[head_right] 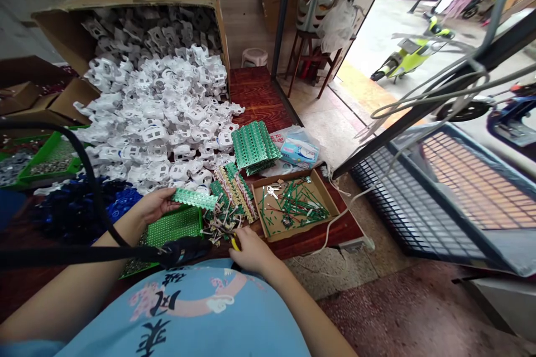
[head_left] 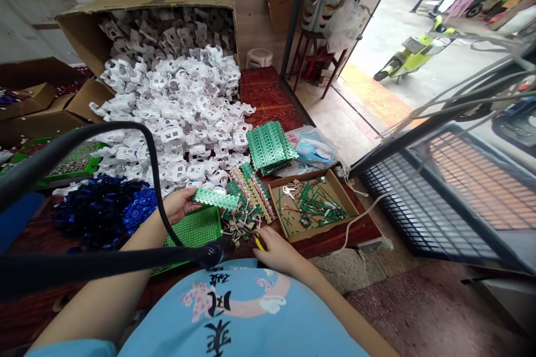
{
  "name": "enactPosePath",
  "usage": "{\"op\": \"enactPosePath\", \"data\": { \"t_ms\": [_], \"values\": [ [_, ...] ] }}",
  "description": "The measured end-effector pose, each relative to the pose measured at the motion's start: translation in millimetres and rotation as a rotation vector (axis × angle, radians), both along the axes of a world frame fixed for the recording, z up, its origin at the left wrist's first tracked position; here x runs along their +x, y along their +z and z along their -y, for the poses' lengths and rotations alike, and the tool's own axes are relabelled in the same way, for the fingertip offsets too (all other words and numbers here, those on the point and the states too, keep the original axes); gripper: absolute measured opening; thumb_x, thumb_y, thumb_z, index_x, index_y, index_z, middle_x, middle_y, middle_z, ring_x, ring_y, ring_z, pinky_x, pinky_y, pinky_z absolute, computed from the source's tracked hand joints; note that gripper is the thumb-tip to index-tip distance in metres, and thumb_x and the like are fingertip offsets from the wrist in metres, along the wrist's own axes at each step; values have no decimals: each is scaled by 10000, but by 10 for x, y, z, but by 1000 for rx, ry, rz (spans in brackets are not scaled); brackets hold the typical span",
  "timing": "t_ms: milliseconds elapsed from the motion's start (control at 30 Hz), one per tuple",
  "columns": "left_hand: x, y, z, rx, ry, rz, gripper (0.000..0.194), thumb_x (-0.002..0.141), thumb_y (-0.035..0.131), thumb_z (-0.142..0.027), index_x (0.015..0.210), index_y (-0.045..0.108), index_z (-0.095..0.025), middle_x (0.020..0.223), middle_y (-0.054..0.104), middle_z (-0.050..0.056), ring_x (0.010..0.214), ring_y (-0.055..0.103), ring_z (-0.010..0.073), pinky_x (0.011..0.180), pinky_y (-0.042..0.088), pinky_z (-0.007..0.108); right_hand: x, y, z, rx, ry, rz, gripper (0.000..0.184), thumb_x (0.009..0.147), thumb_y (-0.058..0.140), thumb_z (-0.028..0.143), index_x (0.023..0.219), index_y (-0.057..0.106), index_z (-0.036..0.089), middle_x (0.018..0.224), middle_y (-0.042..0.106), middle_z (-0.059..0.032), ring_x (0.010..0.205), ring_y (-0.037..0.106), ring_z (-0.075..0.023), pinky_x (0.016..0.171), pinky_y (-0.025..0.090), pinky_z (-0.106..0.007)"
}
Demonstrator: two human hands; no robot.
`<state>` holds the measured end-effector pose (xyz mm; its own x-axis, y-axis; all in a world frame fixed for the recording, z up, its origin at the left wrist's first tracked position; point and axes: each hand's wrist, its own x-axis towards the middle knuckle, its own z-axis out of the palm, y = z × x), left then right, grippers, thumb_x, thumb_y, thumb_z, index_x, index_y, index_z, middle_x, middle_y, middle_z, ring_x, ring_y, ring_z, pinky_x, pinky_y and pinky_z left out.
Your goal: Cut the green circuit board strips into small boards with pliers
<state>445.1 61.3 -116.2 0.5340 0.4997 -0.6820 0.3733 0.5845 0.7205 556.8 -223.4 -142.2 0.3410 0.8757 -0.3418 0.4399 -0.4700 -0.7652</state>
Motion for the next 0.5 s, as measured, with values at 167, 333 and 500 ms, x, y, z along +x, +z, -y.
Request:
{"op": "enactPosePath", "data": {
  "t_ms": [167, 333, 500],
  "values": [
    [11, 180, 91, 135, -9, 20, 72, 824, 442, -149, 756, 465, -150, 596, 545, -7, 470, 545, 85, 418, 440, 178, 31, 75, -39, -94, -91, 60, 495, 687, 491, 304, 1159, 490, 155, 1053, 506, -119, 1029, 461, -242, 900, 334, -326],
    [48, 261, 154, 149, -52, 61, 59, 813, 459, -139, 756, 474, -142, 594, 513, -18, 453, 525, 76, 368, 400, 158, 150, 163, -69, -53, -129, -234, 412, 693, 503, 326, 1069, 549, 164, 1052, 548, -82, 992, 487, -224, 883, 341, -308],
    [125, 281, 178, 138, -101, 30, 44, 806, 471, -144, 773, 494, -127, 596, 531, -5, 445, 521, 80, 370, 405, 165, 184, 169, -57, 72, -155, -476, 309, 711, 500, 310, 979, 576, 177, 956, 592, -29, 911, 506, -194, 827, 355, -298]
  ]
}}
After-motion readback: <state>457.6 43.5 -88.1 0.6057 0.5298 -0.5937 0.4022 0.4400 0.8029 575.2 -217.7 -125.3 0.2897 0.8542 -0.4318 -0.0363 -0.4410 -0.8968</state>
